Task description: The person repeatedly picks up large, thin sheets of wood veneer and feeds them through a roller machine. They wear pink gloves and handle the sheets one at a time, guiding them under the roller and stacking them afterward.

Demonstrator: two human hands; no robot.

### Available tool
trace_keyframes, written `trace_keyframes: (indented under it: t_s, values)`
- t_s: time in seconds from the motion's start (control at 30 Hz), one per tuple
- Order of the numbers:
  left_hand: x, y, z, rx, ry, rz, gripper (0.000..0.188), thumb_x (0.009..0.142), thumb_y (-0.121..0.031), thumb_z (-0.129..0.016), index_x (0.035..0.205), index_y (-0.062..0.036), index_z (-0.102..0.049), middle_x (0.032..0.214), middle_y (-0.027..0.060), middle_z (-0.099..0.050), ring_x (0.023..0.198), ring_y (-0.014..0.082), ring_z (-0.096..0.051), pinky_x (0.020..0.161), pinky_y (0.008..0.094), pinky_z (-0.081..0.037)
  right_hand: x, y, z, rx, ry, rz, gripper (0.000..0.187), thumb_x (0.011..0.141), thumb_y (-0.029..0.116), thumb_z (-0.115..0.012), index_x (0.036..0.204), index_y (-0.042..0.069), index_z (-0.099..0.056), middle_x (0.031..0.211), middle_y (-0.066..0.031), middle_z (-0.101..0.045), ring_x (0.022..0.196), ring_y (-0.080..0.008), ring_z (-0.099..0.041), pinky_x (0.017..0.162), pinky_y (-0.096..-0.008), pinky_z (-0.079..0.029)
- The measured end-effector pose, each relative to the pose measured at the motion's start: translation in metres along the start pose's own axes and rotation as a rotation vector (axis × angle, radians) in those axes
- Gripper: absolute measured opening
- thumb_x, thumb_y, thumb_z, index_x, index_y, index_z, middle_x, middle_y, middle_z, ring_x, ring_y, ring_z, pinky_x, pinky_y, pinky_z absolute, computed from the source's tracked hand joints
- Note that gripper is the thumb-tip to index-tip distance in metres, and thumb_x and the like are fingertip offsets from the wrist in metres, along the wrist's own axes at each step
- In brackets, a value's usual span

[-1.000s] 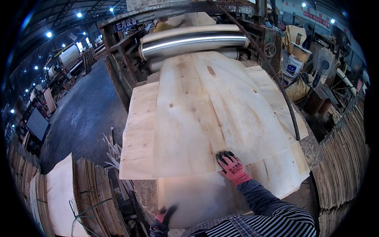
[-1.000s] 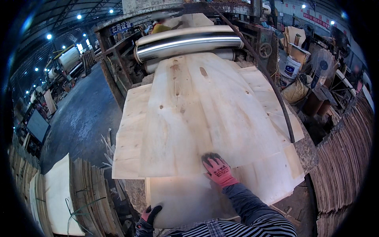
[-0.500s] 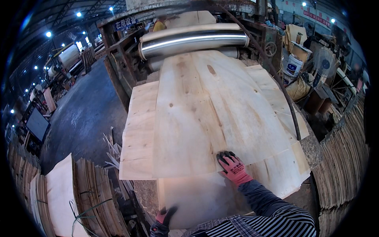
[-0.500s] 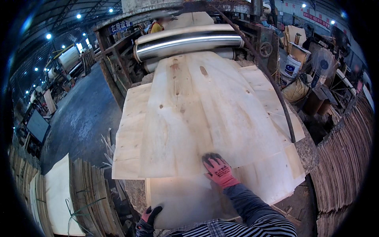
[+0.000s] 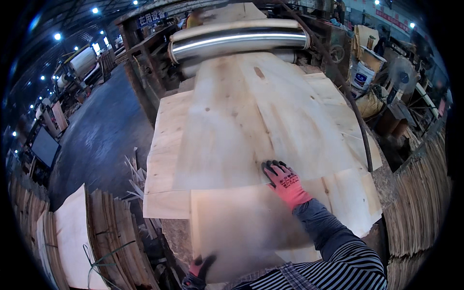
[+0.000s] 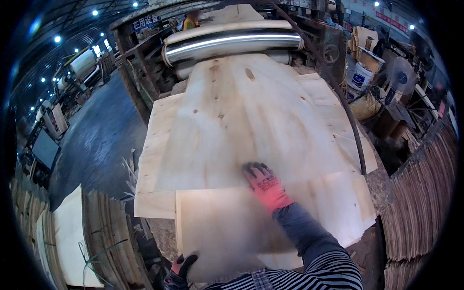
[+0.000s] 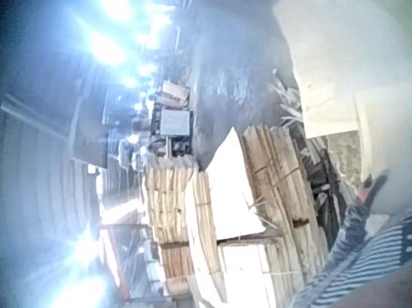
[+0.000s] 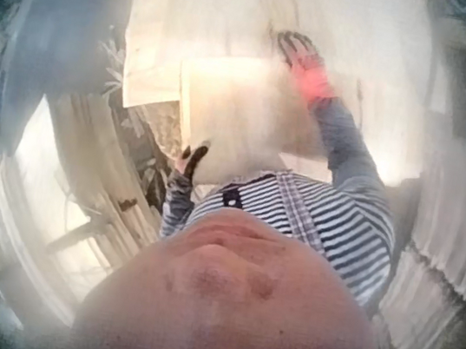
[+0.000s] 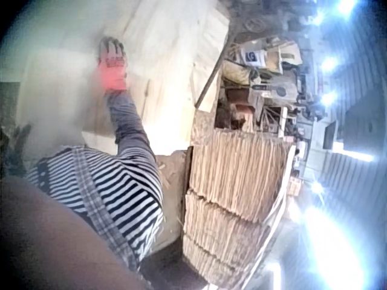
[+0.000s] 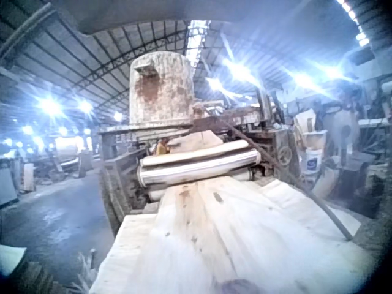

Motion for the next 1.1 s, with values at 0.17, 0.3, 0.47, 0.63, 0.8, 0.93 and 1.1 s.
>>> trace_keyframes:
  t_s: [0.17, 0.3, 0.47, 0.63, 0.8, 0.93, 1.1]
  values:
    - [-0.002, 0.001, 0.003, 0.045, -0.008, -0.015, 0.032, 0.077, -0.016, -0.058, 0.103, 0.0019, -0.054, 0.095, 0.0094, -0.059, 0.084, 0.0143, -0.056, 0.076, 0.0250, -0.044, 0.055, -0.032, -0.034, 0.094, -0.028, -0.086, 0.046, 0.075, 0.024, -0.049, 0.120, 0.015, -0.039, 0.119, -0.0083, -0.042, 0.110, -0.0270, -0.039, 0.092, -0.0389, -0.032]
    - [0.004, 0.004, 0.001, -0.024, 0.030, 0.016, 0.031, 0.078, -0.016, -0.057, 0.103, 0.0012, -0.054, 0.094, 0.0088, -0.059, 0.084, 0.0138, -0.055, 0.075, 0.0249, -0.044, 0.120, -0.079, -0.049, -0.096, -0.091, -0.153, 0.048, 0.076, 0.026, -0.048, 0.121, 0.012, -0.038, 0.121, -0.0102, -0.040, 0.114, -0.0281, -0.034, 0.095, -0.0446, -0.025]
    - [0.002, 0.001, 0.007, 0.022, -0.006, -0.093, 0.033, 0.076, -0.020, -0.059, 0.102, 0.0009, -0.055, 0.095, 0.0095, -0.059, 0.085, 0.0142, -0.055, 0.075, 0.0250, -0.044, 0.118, 0.000, -0.010, -0.032, -0.141, -0.019, 0.057, 0.078, 0.038, -0.047, 0.125, 0.010, -0.032, 0.126, -0.0126, -0.033, 0.120, -0.0278, -0.026, 0.098, -0.0484, -0.016]
    - [-0.006, -0.004, 0.011, 0.080, 0.021, -0.080, 0.040, 0.077, -0.028, -0.058, 0.104, 0.0006, -0.053, 0.096, 0.0103, -0.058, 0.086, 0.0159, -0.054, 0.077, 0.0272, -0.043, -0.061, 0.101, 0.011, 0.214, 0.225, 0.213, 0.071, 0.074, 0.050, -0.048, 0.127, 0.008, -0.028, 0.127, -0.0168, -0.030, 0.119, -0.0334, -0.026, 0.099, -0.0468, -0.015]
    - [-0.031, -0.050, -0.033, 0.020, 0.295, -0.222, 0.038, 0.080, -0.024, -0.055, 0.107, 0.0016, -0.049, 0.101, 0.0114, -0.055, 0.090, 0.0165, -0.052, 0.079, 0.0265, -0.042, -0.261, 0.099, 0.007, -0.043, 0.753, 0.016, 0.085, 0.059, 0.053, -0.061, 0.123, 0.006, -0.033, 0.125, -0.0202, -0.031, 0.118, -0.0388, -0.022, 0.097, -0.0515, -0.015]
    - [-0.070, -0.109, -0.080, 0.000, 0.392, -0.357, 0.046, 0.078, -0.025, -0.057, 0.114, -0.0008, -0.041, 0.078, 0.0061, -0.055, 0.065, 0.0113, -0.048, 0.057, 0.0261, -0.041, -0.264, 0.095, 0.038, 0.161, 0.134, -0.081, 0.065, 0.062, 0.021, -0.065, 0.118, 0.002, -0.037, 0.125, -0.0219, -0.030, 0.116, -0.0402, -0.026, 0.096, -0.0481, -0.023]
    - [-0.106, -0.113, -0.064, -0.448, 0.688, -0.467, 0.044, 0.080, -0.015, -0.052, 0.117, 0.0015, -0.036, 0.097, 0.0079, -0.052, 0.086, 0.0143, -0.050, 0.071, 0.0244, -0.041, -0.258, 0.099, 0.124, 0.278, -0.121, -0.281, 0.046, 0.078, 0.024, -0.050, 0.115, -0.003, -0.043, 0.116, -0.0206, -0.045, 0.110, -0.0313, -0.042, 0.093, -0.0388, -0.032]
Point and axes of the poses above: each hand's wrist, its own x-axis towards the middle knuckle, its own z-axis out of the back of the hand, y = z × x, the point moved 6 cm from there along x, towards the middle knuckle
